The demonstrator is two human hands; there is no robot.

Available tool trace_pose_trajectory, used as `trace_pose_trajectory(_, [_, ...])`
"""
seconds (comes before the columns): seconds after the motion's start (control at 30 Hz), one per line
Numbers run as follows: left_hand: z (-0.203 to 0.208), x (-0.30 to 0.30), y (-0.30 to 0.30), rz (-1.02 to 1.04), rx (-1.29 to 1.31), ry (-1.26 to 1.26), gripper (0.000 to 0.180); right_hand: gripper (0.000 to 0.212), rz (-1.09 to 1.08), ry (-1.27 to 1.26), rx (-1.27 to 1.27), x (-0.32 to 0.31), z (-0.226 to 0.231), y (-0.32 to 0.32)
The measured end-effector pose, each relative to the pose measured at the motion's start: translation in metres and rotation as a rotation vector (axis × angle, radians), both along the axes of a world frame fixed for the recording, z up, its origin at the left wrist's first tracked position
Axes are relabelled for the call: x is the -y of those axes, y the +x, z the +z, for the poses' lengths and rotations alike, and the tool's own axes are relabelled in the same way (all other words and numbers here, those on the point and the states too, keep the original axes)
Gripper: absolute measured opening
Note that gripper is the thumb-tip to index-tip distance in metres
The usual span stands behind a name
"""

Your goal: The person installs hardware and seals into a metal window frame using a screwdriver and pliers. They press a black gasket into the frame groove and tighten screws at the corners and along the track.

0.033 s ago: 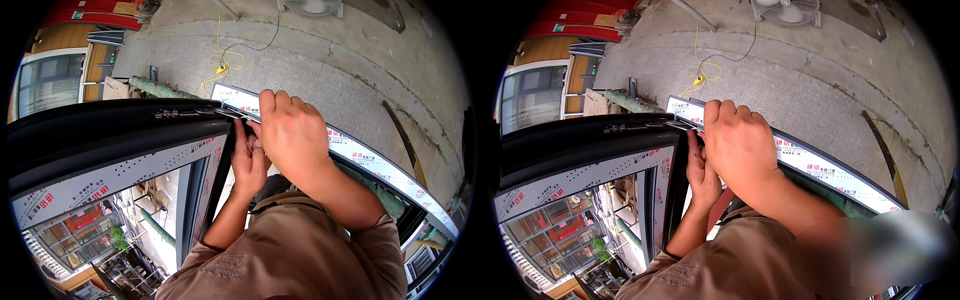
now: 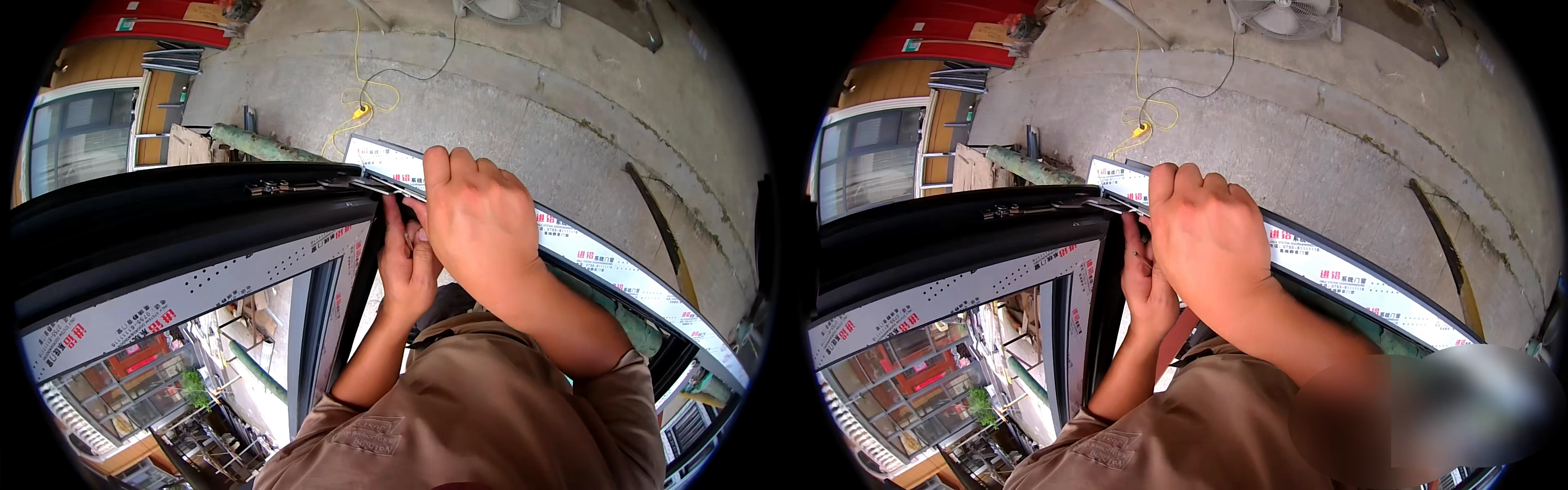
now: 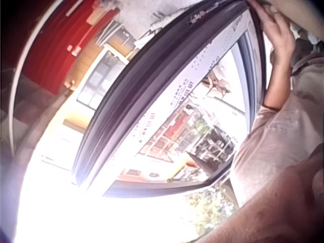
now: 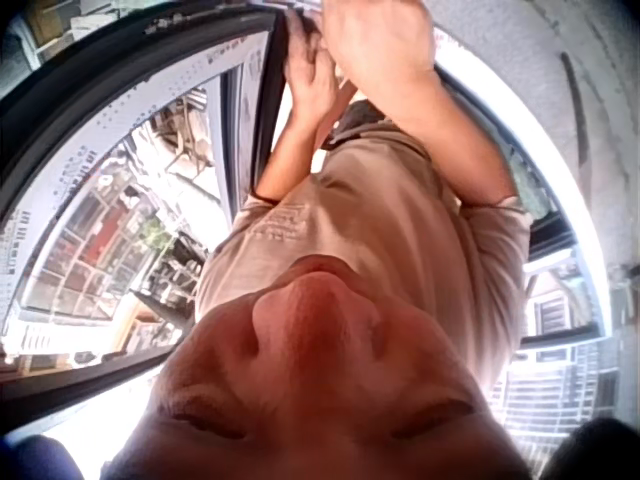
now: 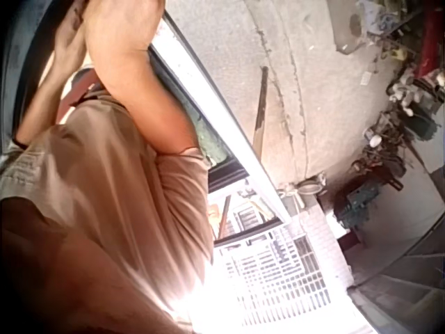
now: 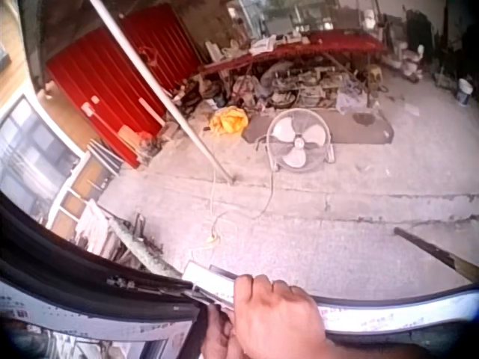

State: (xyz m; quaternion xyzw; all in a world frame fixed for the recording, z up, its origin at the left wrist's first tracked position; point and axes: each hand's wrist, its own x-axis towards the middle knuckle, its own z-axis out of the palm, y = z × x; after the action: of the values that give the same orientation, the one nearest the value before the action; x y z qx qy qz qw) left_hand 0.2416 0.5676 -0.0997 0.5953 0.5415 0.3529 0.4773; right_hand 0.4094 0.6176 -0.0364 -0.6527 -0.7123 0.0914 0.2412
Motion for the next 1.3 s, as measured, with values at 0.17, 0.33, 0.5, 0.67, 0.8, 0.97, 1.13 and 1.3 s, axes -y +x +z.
trace_pose_trajectory(0.17, [-0.006, -0.003, 0.003, -0.011, 0.005, 0.062, 0.071, 0.044, 0.001, -0.038, 0.039, 0.001, 0.003, 0.0])
trace_pose_trajectory(0.33, [-0.001, -0.012, 0.001, -0.087, -0.184, 0.261, 0.066, 0.044, -0.017, 0.005, 0.029, 0.001, -0.004, 0.0])
trace_pose_trajectory(0.5, [0.003, -0.016, 0.003, -0.055, -0.131, 0.202, 0.063, 0.041, 0.042, 0.037, -0.047, -0.001, 0.001, 0.008])
trace_pose_trajectory(0.67, [0.017, -0.011, 0.003, -0.024, -0.021, 0.028, 0.065, 0.038, 0.04, 0.038, -0.066, 0.0, 0.004, 0.009])
trace_pose_trajectory(0.8, [0.02, -0.012, 0.003, -0.023, -0.122, 0.012, 0.062, 0.041, 0.011, 0.018, -0.017, 0.004, 0.004, 0.006])
trace_pose_trajectory(0.97, [0.022, -0.013, 0.0, -0.046, -0.184, 0.075, 0.059, 0.042, 0.017, -0.011, -0.052, 0.007, 0.006, 0.007])
trace_pose_trajectory(1.13, [0.014, -0.016, 0.0, -0.007, -0.04, 0.014, 0.061, 0.041, 0.023, 0.072, 0.013, 0.007, 0.0, 0.006])
trace_pose_trajectory(1.3, [0.031, -0.021, 0.004, -0.038, 0.045, 0.0, 0.06, 0.043, 0.036, 0.063, 0.005, 0.007, 0.003, 0.007])
